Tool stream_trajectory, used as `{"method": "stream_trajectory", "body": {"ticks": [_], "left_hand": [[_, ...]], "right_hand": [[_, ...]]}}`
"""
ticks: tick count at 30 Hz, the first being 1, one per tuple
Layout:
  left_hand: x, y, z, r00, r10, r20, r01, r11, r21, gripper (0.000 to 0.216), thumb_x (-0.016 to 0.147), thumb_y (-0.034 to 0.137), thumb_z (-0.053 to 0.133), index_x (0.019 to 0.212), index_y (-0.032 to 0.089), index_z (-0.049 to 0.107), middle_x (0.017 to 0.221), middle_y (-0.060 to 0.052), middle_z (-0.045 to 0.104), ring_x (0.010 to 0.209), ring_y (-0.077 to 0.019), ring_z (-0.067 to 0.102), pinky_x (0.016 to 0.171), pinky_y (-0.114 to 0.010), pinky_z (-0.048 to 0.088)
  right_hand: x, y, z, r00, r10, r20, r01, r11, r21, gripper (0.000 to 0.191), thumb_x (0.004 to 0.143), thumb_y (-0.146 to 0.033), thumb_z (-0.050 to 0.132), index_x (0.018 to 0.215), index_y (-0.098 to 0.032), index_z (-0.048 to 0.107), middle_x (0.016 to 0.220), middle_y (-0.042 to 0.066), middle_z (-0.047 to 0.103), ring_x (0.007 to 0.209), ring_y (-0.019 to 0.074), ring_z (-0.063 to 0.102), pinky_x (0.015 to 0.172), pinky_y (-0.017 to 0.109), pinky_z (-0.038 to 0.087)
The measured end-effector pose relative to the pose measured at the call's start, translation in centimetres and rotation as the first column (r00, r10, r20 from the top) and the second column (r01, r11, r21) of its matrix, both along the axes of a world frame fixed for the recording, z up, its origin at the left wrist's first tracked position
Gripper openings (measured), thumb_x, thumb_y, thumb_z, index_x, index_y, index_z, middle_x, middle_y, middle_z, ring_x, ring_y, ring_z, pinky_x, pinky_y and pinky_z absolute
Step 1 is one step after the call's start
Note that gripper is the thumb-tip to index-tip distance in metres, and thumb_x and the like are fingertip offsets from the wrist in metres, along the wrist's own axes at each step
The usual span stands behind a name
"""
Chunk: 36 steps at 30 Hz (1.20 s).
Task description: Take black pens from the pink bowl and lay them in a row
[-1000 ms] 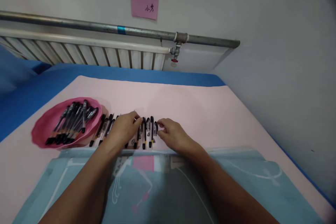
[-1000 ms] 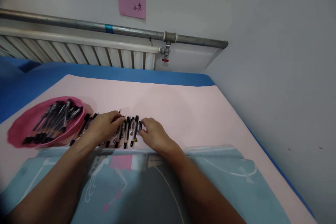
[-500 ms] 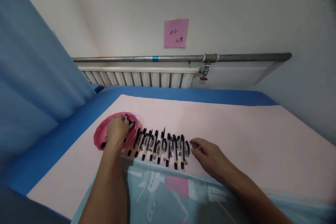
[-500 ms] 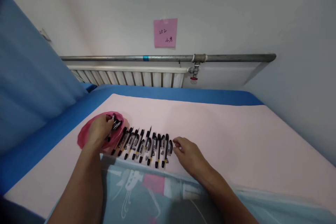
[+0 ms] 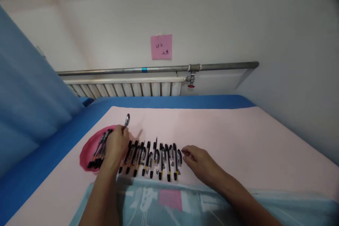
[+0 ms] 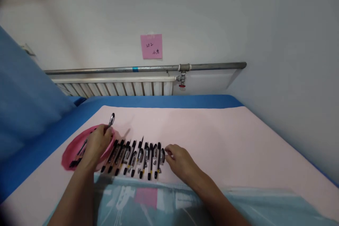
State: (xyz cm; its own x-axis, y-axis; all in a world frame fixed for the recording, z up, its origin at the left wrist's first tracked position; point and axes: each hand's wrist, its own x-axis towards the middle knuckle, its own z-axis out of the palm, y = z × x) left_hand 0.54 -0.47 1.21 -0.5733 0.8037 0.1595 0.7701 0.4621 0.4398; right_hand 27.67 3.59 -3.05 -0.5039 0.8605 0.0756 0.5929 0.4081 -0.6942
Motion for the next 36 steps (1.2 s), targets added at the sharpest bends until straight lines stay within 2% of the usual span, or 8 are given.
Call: {"method": "stream_trajectory", "body": {"ticks": [2, 5, 8, 11, 17, 21, 28, 36], "left_hand": [[2.9, 0.2, -0.1, 0.943, -0.172, 0.286, 0.130, 0.978, 0.161, 0.027, 0.083, 0.037, 0.037, 0.089, 0.017, 0.054, 0.070, -0.004, 0.062, 0.060, -0.0153, 0.058, 0.055, -0.024, 0.041], [8.0, -0.1, -0.7, 0.584, -0.402, 0.705, 0.275, 0.915, 0.295, 0.025, 0.080, 0.043, 0.043, 0.079, 0.019, 0.049, 0.056, 0.007, 0.046, 0.038, -0.0060, 0.038, 0.038, -0.017, 0.028], [12.2, -0.7, -1.2, 0.255, -0.403, 0.879, 0.340, 0.888, 0.309, 0.026, 0.076, 0.045, 0.048, 0.076, 0.019, 0.047, 0.051, 0.010, 0.039, 0.034, -0.0031, 0.027, 0.033, -0.015, 0.019], [14.6, -1.1, -2.1, 0.141, -0.387, 0.911, 0.341, 0.883, 0.322, 0.028, 0.075, 0.047, 0.050, 0.079, 0.019, 0.049, 0.049, 0.010, 0.038, 0.033, -0.0027, 0.027, 0.034, -0.015, 0.020], [16.5, -1.5, -4.0, 0.272, -0.480, 0.834, 0.285, 0.868, 0.407, 0.032, 0.081, 0.039, 0.046, 0.104, 0.019, 0.057, 0.088, -0.003, 0.065, 0.081, -0.0138, 0.061, 0.070, -0.023, 0.048], [17.2, -1.9, -3.9, 0.415, -0.520, 0.746, 0.305, 0.853, 0.424, 0.037, 0.085, 0.029, 0.039, 0.119, 0.019, 0.051, 0.132, -0.007, 0.049, 0.124, -0.0162, 0.040, 0.105, -0.031, 0.030], [17.5, -1.7, -3.7, 0.508, -0.464, 0.726, 0.317, 0.884, 0.343, 0.045, 0.085, 0.019, 0.033, 0.128, 0.010, 0.043, 0.135, -0.012, 0.044, 0.126, -0.0182, 0.039, 0.107, -0.035, 0.027], [17.3, -0.1, -4.2, 0.459, -0.440, 0.772, 0.261, 0.897, 0.357, 0.043, 0.083, 0.020, 0.036, 0.124, 0.016, 0.049, 0.132, -0.006, 0.049, 0.124, -0.0158, 0.041, 0.107, -0.030, 0.028]], "right_hand": [[-0.1, 0.0, 0.1, 0.997, -0.037, -0.068, 0.037, 0.999, 0.009, 0.016, 0.076, -0.021, 0.047, 0.080, -0.019, 0.062, 0.079, 0.006, 0.063, 0.075, 0.0187, 0.056, 0.069, 0.032, 0.043], [-0.2, -0.2, 0.6, 0.950, -0.132, -0.283, 0.113, 0.990, -0.082, 0.021, 0.082, -0.030, 0.044, 0.085, -0.020, 0.061, 0.081, 0.005, 0.063, 0.073, 0.0173, 0.057, 0.068, 0.030, 0.044], [-0.6, -0.8, 1.5, 0.833, -0.241, -0.498, 0.133, 0.961, -0.242, 0.031, 0.086, -0.040, 0.038, 0.094, -0.018, 0.058, 0.085, 0.006, 0.063, 0.068, 0.0153, 0.058, 0.065, 0.029, 0.046], [-1.2, -1.6, 2.0, 0.722, -0.300, -0.624, 0.113, 0.940, -0.322, 0.036, 0.088, -0.044, 0.034, 0.095, -0.017, 0.056, 0.089, 0.007, 0.063, 0.075, 0.0158, 0.058, 0.069, 0.028, 0.046], [-2.2, -2.5, 1.5, 0.660, -0.395, -0.639, 0.172, 0.907, -0.384, 0.033, 0.089, -0.043, 0.029, 0.082, -0.020, 0.051, 0.087, 0.006, 0.062, 0.081, 0.0156, 0.057, 0.074, 0.027, 0.045], [-2.5, -2.3, 1.2, 0.722, -0.437, -0.537, 0.290, 0.895, -0.339, 0.026, 0.087, -0.039, 0.031, 0.079, -0.021, 0.048, 0.082, 0.004, 0.059, 0.078, 0.0155, 0.055, 0.075, 0.027, 0.044], [-3.4, -2.0, 1.5, 0.770, -0.452, -0.450, 0.383, 0.892, -0.240, 0.024, 0.087, -0.031, 0.026, 0.069, -0.023, 0.040, 0.070, 0.002, 0.052, 0.068, 0.0144, 0.051, 0.068, 0.024, 0.044], [-3.9, -0.5, 0.9, 0.782, -0.481, -0.396, 0.446, 0.876, -0.184, 0.026, 0.087, -0.032, 0.021, 0.069, -0.024, 0.038, 0.071, 0.003, 0.053, 0.070, 0.0158, 0.052, 0.069, 0.026, 0.044]]}}
